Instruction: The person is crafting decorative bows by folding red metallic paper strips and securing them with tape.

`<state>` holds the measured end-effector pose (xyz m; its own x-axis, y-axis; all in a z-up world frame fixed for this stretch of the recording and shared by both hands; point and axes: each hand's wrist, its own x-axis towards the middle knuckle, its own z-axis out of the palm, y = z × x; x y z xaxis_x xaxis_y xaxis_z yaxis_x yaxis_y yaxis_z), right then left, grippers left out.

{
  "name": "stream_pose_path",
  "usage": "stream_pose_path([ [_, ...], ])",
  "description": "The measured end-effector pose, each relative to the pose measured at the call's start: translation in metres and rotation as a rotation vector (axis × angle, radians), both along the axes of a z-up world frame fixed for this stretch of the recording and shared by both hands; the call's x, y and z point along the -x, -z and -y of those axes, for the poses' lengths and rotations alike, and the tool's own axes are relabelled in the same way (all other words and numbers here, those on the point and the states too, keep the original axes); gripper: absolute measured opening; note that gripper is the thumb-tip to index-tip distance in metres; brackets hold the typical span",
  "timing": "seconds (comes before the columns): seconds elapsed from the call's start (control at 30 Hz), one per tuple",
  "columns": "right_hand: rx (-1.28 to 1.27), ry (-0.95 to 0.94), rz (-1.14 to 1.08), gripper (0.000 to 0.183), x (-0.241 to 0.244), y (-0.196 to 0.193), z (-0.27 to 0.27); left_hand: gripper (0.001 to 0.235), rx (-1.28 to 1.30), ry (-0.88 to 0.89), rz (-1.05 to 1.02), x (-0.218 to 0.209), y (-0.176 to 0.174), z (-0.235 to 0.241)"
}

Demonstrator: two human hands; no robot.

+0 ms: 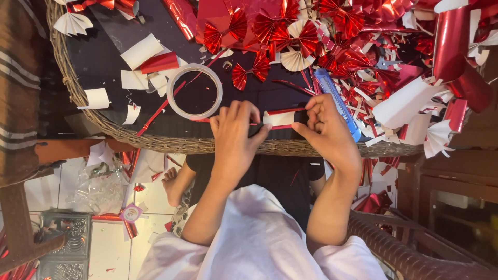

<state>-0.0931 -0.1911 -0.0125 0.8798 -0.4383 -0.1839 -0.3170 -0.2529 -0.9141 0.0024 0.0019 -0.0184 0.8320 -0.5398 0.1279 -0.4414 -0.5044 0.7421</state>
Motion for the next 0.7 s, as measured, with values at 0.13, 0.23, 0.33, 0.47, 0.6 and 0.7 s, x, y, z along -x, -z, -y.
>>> stream_pose_path([
  [0.13, 0.067, 0.061, 0.114, 0.028, 0.013, -0.002, -0.019, 0.029, 0.029, 0.022, 0.114, 0.009, 0.0, 0.004],
  [0.23, 0.218, 0.078, 0.149, 0.024, 0.018, -0.008, -0.031, 0.024, 0.056, 0.022, 0.132, 0.011, 0.001, 0.002],
  [0.33, 0.414, 0.001, 0.115, 0.024, 0.013, -0.015, -0.034, 0.015, 0.085, 0.017, 0.138, 0.012, 0.002, -0.001],
  [0.47, 0.51, -0.021, 0.137, 0.01, 0.008, -0.014, -0.039, 0.015, 0.095, 0.137, 0.193, 0.01, -0.01, -0.008],
  [0.6, 0.493, -0.016, 0.194, 0.006, 0.008, -0.013, -0.04, 0.015, 0.045, 0.214, 0.424, 0.01, 0.003, -0.008],
  [0.7, 0.395, -0.014, 0.237, 0.004, 0.01, -0.025, -0.04, 0.022, 0.055, 0.238, 0.534, 0.009, 0.0, -0.007],
])
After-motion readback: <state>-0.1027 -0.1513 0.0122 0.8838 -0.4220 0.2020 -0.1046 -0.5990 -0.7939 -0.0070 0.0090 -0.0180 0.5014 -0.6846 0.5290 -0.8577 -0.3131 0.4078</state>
